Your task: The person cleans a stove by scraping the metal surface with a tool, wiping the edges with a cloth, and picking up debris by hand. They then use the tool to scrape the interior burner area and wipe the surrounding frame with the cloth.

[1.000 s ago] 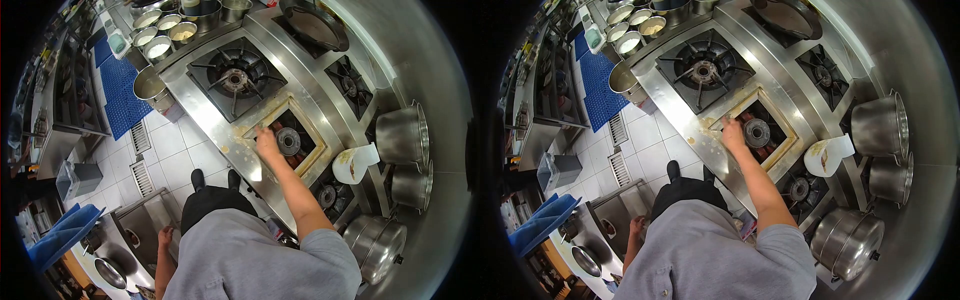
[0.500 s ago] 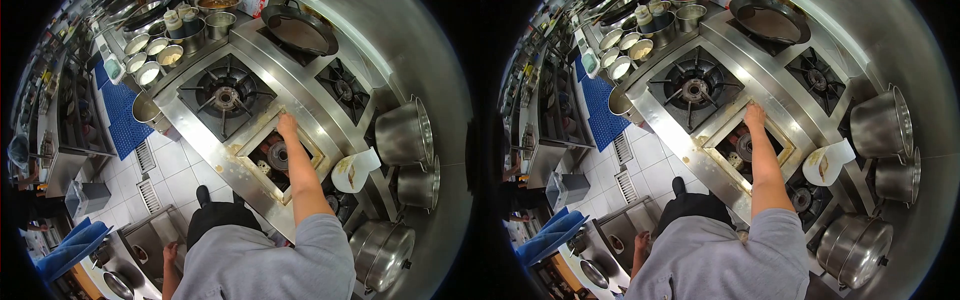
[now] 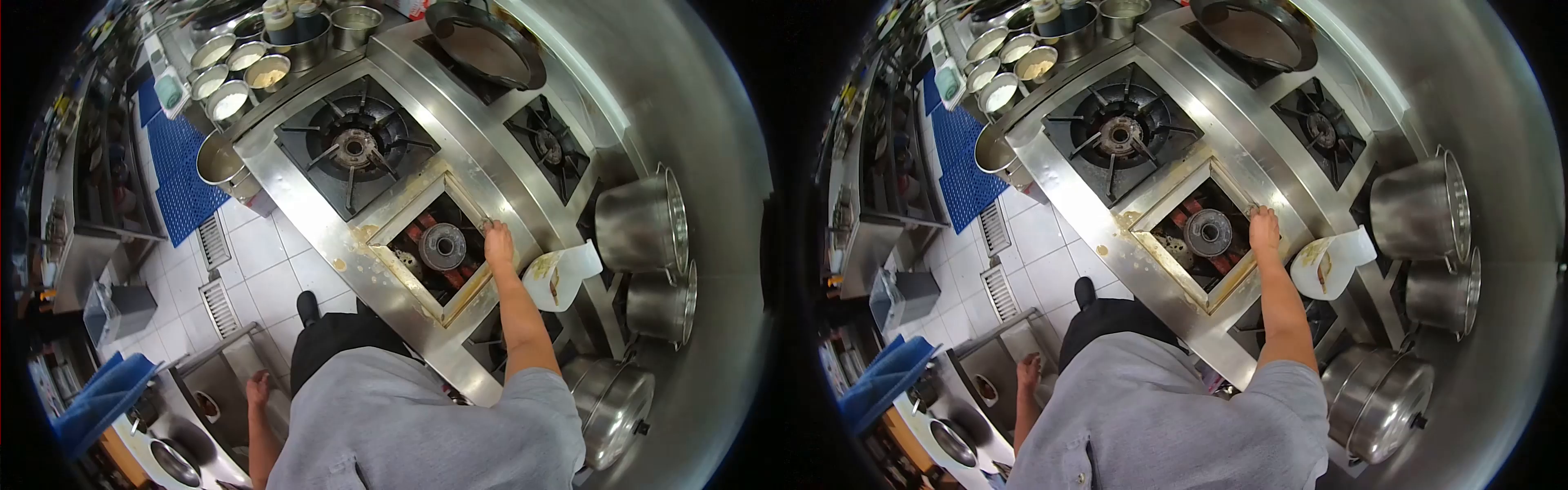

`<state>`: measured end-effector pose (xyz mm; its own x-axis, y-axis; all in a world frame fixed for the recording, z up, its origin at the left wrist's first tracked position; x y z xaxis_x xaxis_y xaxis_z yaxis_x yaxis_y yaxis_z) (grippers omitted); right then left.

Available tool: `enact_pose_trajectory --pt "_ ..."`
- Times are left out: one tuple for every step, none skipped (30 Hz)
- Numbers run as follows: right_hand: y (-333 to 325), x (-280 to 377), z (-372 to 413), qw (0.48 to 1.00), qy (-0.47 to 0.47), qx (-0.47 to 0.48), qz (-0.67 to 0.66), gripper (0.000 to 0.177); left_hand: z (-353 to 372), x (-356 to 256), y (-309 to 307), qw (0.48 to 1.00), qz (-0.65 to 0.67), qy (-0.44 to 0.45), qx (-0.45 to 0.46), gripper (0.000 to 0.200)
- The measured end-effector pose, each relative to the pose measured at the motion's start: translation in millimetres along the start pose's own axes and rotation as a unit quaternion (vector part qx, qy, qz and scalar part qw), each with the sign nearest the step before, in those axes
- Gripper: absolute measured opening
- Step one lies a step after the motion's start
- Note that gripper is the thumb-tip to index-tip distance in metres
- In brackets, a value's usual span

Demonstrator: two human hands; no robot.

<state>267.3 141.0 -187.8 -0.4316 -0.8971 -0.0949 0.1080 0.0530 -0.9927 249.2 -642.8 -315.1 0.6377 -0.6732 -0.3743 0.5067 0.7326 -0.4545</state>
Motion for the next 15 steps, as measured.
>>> enact_pose_trajectory --pt "3.4 -0.4 -3.9 0.999 -0.044 -0.022 0.016 0.022 7.2 -9.4 1.9 1.0 -0.012 0.017 -0.017 0.029" --pt "3.7 3.3 -12.9 0.995 -0.076 -0.057 0.009 0.024 15.1 -16.7 2.8 0.998 -0.026 0.034 -0.035 0.029" --pt "6.4 7.7 -25.7 0.992 -0.106 -0.069 0.017 0.025 26.3 -22.4 5.2 0.996 -0.043 0.05 -0.053 0.03" --pt "3.9 17.6 -43.7 0.987 -0.137 -0.081 0.022 0.026 25.4 -10.5 10.3 0.999 0.016 0.021 -0.023 0.032" --pt "0.9 28.6 -63.5 0.981 -0.166 -0.094 0.027 0.027 26.2 -0.2 14.9 1.0 0.011 0.0 -0.024 0.032" --pt "-4.5 39.6 -82.1 0.974 -0.18 -0.137 0.033 0.028 28.5 8.7 18.0 0.999 0.004 -0.021 -0.026 0.032" --pt "-9.9 51.5 -97.7 0.965 -0.192 -0.177 0.037 0.029 33.0 19.2 19.0 0.999 -0.006 -0.044 -0.028 0.032" --pt "-14.1 61.0 -111.1 0.962 -0.198 -0.181 0.043 0.027 35.6 28.9 20.2 0.998 -0.001 -0.048 -0.027 0.032" --pt "-16.7 66.7 -117.8 0.961 -0.201 -0.182 0.049 0.026 39.8 39.8 21.0 0.998 0.0 -0.052 -0.023 0.032" --pt "-16.6 69.9 -121.1 0.96 -0.218 -0.155 0.078 0.023 46.5 49.0 19.1 0.998 -0.003 -0.056 -0.015 0.032" --pt "-16.4 68.0 -120.9 0.958 -0.233 -0.124 0.111 0.02 53.0 51.6 15.6 0.997 0.03 -0.068 -0.003 0.032" --pt "-13.1 59.7 -111.3 0.952 -0.252 -0.093 0.146 0.017 59.0 50.6 17.8 0.994 0.067 -0.082 0.01 0.031" --pt "-8.9 47.4 -92.8 0.953 -0.251 -0.075 0.15 0.016 64.9 50.4 23.3 0.989 0.106 -0.098 0.024 0.031" --pt "-7.2 36.5 -77.0 0.954 -0.251 -0.063 0.154 0.015 64.9 51.2 26.3 0.99 0.102 -0.09 0.034 0.032" --pt "-7.0 28.9 -67.7 0.952 -0.255 -0.057 0.157 0.014 60.7 50.5 28.0 0.99 0.09 -0.099 0.038 0.031"
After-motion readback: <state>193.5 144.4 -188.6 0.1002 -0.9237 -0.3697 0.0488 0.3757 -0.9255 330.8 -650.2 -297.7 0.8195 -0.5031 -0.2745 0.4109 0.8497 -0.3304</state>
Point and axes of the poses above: each hand's wrist, its own z-axis away from the middle knuckle, its own y-axis out of the palm, x = y × z, the point moved 2 cm from there along -z, towards the middle knuckle, and after that the axes turned 10 degrees about -y, right-handed, at the moved point
